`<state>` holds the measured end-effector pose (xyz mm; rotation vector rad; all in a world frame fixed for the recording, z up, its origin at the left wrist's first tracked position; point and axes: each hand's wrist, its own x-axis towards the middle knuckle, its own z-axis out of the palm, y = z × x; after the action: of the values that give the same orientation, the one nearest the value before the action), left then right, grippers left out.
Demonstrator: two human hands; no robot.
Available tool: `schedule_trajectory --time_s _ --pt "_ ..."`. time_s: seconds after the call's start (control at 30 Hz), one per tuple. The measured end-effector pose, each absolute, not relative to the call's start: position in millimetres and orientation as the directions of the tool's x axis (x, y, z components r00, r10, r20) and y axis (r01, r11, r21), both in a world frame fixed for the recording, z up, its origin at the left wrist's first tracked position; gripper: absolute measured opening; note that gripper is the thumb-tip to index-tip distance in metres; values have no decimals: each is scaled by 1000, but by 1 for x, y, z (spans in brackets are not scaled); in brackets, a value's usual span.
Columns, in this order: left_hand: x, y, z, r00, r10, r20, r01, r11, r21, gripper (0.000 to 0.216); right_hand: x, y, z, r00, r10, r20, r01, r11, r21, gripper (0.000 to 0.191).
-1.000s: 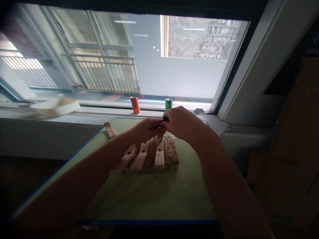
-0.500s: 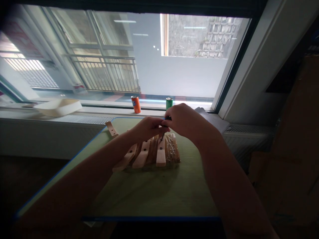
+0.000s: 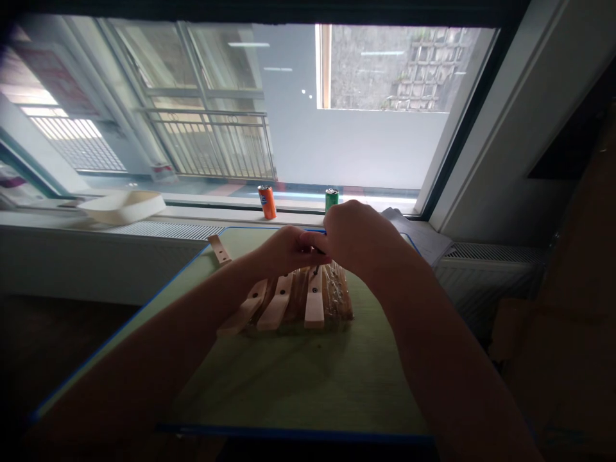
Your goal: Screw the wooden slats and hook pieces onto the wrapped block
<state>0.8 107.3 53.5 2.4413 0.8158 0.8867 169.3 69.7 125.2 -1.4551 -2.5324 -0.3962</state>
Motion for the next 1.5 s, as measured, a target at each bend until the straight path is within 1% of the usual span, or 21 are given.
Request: schedule_trajectory --time_s 0.1,0.2,0.27,0.4,0.5,0.6,0.7,0.77,0.83,0.93,1.0,1.2,1.33,1.5 --pt "2 105 57 629 655 420 409 -738 537 28 175 72 124 -524 819 235 850 520 85 64" --pt "3 103 59 625 657 422 416 -737 532 27 177 72 124 -523 832 185 850 524 44 54" --pt "4 103 59 612 668 423 409 -725 554 24 176 71 125 -531 824 196 843 537 26 48" --pt "2 104 59 586 691 423 336 -682 649 22 174 69 128 -568 785 247 808 589 -15 38" --pt "0 104 60 591 699 403 333 -666 667 20 176 68 127 -580 779 239 797 603 -34 33" --pt "1 103 60 594 699 398 345 -668 659 19 176 69 126 -556 798 234 820 573 -5 43" --pt "2 103 60 542 716 441 314 -659 684 21 173 72 124 -521 804 287 845 533 43 55" --pt "1 104 59 495 736 463 291 -642 710 21 170 73 124 -518 795 315 846 531 51 58" --pt "0 105 58 477 758 444 272 -608 746 20 168 72 124 -518 793 321 844 535 40 60" --pt "-1 105 59 494 772 400 235 -561 793 21 167 72 124 -518 798 307 840 542 7 60" --pt "-1 104 60 503 768 396 227 -560 797 21 168 72 124 -524 799 295 835 551 -11 57" --pt "0 103 62 501 746 438 254 -611 750 25 170 73 124 -527 804 276 834 552 -17 53" --pt "0 104 62 541 721 433 261 -633 729 22 170 72 125 -536 804 256 829 559 -23 54" --pt "0 104 64 538 716 446 291 -654 699 21 173 75 125 -542 798 263 827 562 -3 52"
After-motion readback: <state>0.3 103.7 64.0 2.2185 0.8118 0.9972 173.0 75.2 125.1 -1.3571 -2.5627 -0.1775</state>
